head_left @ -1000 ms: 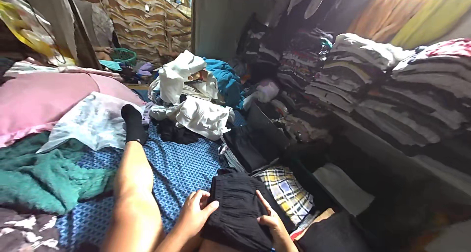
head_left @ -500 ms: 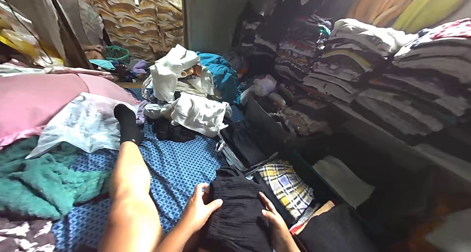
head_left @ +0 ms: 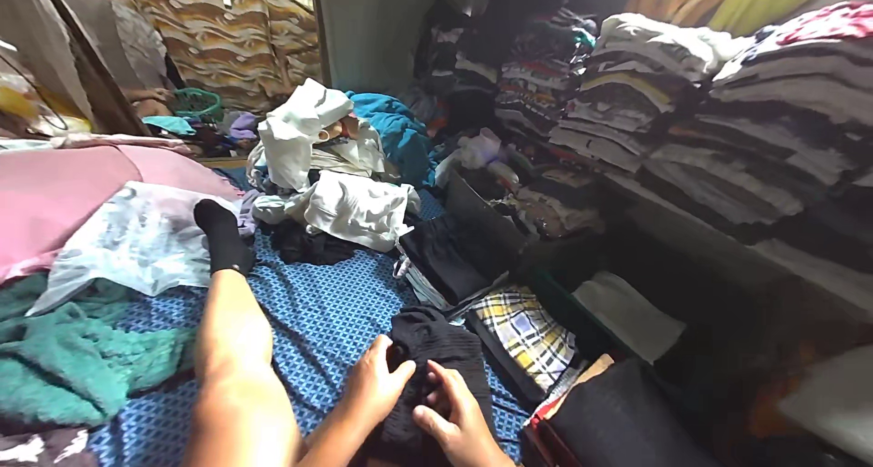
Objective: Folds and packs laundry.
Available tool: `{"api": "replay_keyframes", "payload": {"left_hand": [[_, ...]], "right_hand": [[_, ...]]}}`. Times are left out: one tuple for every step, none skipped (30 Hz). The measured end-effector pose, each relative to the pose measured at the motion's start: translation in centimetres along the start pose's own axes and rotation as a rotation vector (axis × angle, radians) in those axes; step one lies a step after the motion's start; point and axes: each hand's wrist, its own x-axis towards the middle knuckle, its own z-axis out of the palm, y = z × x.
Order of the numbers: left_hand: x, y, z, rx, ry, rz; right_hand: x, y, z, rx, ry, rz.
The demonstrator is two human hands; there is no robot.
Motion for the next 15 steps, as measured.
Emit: {"api": "replay_keyframes", "payload": {"left_hand": [[-0.1,0.4,-0.1,-0.04,-0.037,0.003],[-0.4,0.9,-0.1,-0.1,-0.066,0.022],[-0.8,1.3,0.2,-0.177,-0.082,0.054],[-1.3,1.9,0.4,-0.273,-0.113,0.079],[-1.8,2.6,0.5,-0.369,-0.162,0.099],[-2.3,3.2,0.5,-0.452,-0.229,0.12],[-2.7,3.7,0.3,-0.516,-0.308,0.148],[-2.8,3.9,0.2,-0.563,-0.39,0.185],[-2.5,3.9,0.0,-0.577,-0.445,0.231],[-2.0,3.8,0.0,-0.543,-0.412,0.291],[-1.2,3.4,0.2,-0.455,-0.29,0.36],[-0.1,2.9,0.5,-0.315,-0.127,0.42],[1.2,2.5,0.7,-0.188,-0.002,0.467],[2.6,2.2,0.8,-0.085,0.048,0.491],[3.7,2.1,0.6,0.014,0.021,0.478]], "right_hand": [[0.2,-0.3,0.0,0.071,-0.025,0.035],[0.2,-0.6,0.0,0.135,-0.034,0.045],[0.2,-0.8,0.0,0.19,-0.026,0.041],[0.1,-0.9,-0.1,0.246,0.001,0.03],[0.0,-1.0,-0.2,0.293,0.049,0.013],[0.0,-1.3,-0.5,0.339,0.107,0.008],[-0.1,-1.5,-1.0,0.391,0.164,0.03],[-0.2,-1.9,-1.9,0.44,0.196,0.067],[-0.4,-2.3,-3.0,0.474,0.21,0.097],[-0.7,-2.6,-4.1,0.491,0.217,0.121],[-1.0,-2.8,-5.3,0.502,0.221,0.14],[-1.4,-2.9,-6.4,0.508,0.226,0.154],[-1.7,-2.9,-7.3,0.521,0.227,0.165],[-2.0,-3.0,-8.0,0.534,0.23,0.17],[-2.3,-3.1,-8.6,0.541,0.23,0.174]]}}
